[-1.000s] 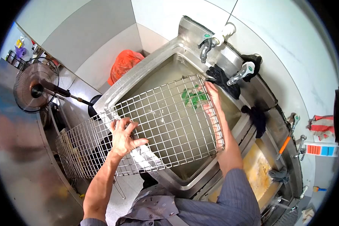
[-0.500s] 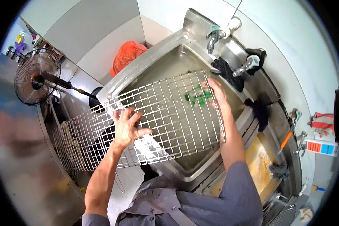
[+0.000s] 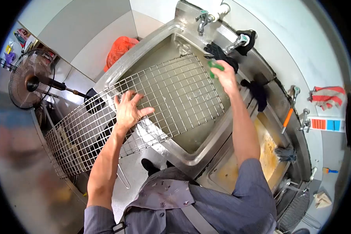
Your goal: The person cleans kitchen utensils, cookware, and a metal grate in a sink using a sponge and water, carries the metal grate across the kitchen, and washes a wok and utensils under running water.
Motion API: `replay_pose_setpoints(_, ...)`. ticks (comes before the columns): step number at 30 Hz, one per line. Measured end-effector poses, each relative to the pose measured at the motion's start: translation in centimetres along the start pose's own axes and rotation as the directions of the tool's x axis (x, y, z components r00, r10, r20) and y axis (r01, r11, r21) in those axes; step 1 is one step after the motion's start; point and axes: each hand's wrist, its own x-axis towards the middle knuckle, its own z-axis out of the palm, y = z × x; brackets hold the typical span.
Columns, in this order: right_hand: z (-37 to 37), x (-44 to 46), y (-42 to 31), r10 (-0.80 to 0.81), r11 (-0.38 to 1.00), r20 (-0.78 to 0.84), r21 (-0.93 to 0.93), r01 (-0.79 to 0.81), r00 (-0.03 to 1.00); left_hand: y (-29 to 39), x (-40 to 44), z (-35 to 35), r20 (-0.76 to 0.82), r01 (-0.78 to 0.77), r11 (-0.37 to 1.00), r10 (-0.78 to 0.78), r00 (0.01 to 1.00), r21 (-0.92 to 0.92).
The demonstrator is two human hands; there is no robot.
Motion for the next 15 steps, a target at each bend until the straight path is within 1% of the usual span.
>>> replay_pose_setpoints(1, 1.2, -0.8, -0.9, -0.090, 0.977, -0.004, -0.194, 0.088, 0.996, 0.0, 0.1, 0.1, 0.005, -0.014, 1.000, 0.014, 1.000, -0.003)
replay_pose_setpoints(2, 2.8, -2.1, -1.7, -0.174, 0.910, 0.009, -0.380, 0.164, 0.985, 0.0, 0.0, 0.2, 0.007, -0.017, 1.000, 0.017, 1.000, -0.005)
replay_pose_setpoints(3, 3.7, -3.8, -2.5, -0.294, 0.645, 0.157, -0.695, 0.317, 0.943, 0.1, -0.1, 0.2, 0.018, -0.006, 1.000, 0.006, 1.000, 0.001)
replay_pose_setpoints(4, 4.9, -5.6, -2.9, -0.247, 0.560, 0.198, -0.770, 0.307, 0.948, 0.1, 0.0, 0.1, 0.022, 0.007, 1.000, -0.007, 1.000, 0.008)
replay_pose_setpoints(5, 5.9, -7.2, -2.4, -0.310, 0.607, 0.190, -0.715, 0.348, 0.931, 0.2, 0.1, 0.0, 0.023, 0.013, 1.000, -0.014, 1.000, 0.015)
replay_pose_setpoints(6, 7.3, -9.1, -2.7, -0.301, 0.630, 0.204, -0.691, 0.354, 0.932, 0.1, 0.0, 0.0, 0.020, 0.015, 1.000, -0.015, 1.000, 0.013)
replay_pose_setpoints(7, 8.7, -11.1, -2.8, -0.438, 0.573, 0.217, -0.680, 0.457, 0.872, 0.1, 0.0, 0.0, 0.021, 0.017, 1.000, -0.017, 1.000, 0.016)
replay_pose_setpoints(9, 12.2, -14.8, -4.8, -0.500, 0.631, 0.251, -0.549, 0.548, 0.829, 0.3, 0.0, 0.2, 0.006, 0.005, 1.000, -0.005, 1.000, 0.016)
replay_pose_setpoints(10, 14.5, -16.7, -5.4, -0.489, 0.591, 0.282, -0.589, 0.551, 0.826, 0.1, -0.1, 0.3, 0.006, -0.009, 1.000, 0.009, 1.000, 0.011)
replay_pose_setpoints(11, 16.1, -18.3, -6.3, -0.479, 0.610, 0.336, -0.536, 0.583, 0.811, -0.2, -0.2, 0.6, 0.005, -0.010, 1.000, 0.010, 1.000, 0.006)
replay_pose_setpoints(12, 18.0, -19.8, -6.2, -0.413, 0.603, 0.431, -0.531, 0.596, 0.802, -0.6, 0.0, 0.9, -0.004, -0.009, 1.000, 0.009, 1.000, 0.004)
replay_pose_setpoints(14, 18.1, -21.1, -7.3, -0.439, 0.583, 0.415, -0.543, 0.604, 0.797, -0.7, 0.1, 1.0, -0.004, -0.020, 1.000, 0.021, 1.000, 0.014)
replay_pose_setpoints(15, 17.9, -20.8, -6.1, -0.470, 0.535, 0.423, -0.561, 0.631, 0.775, -0.7, 0.0, 1.0, 0.006, -0.022, 1.000, 0.022, 1.000, 0.015)
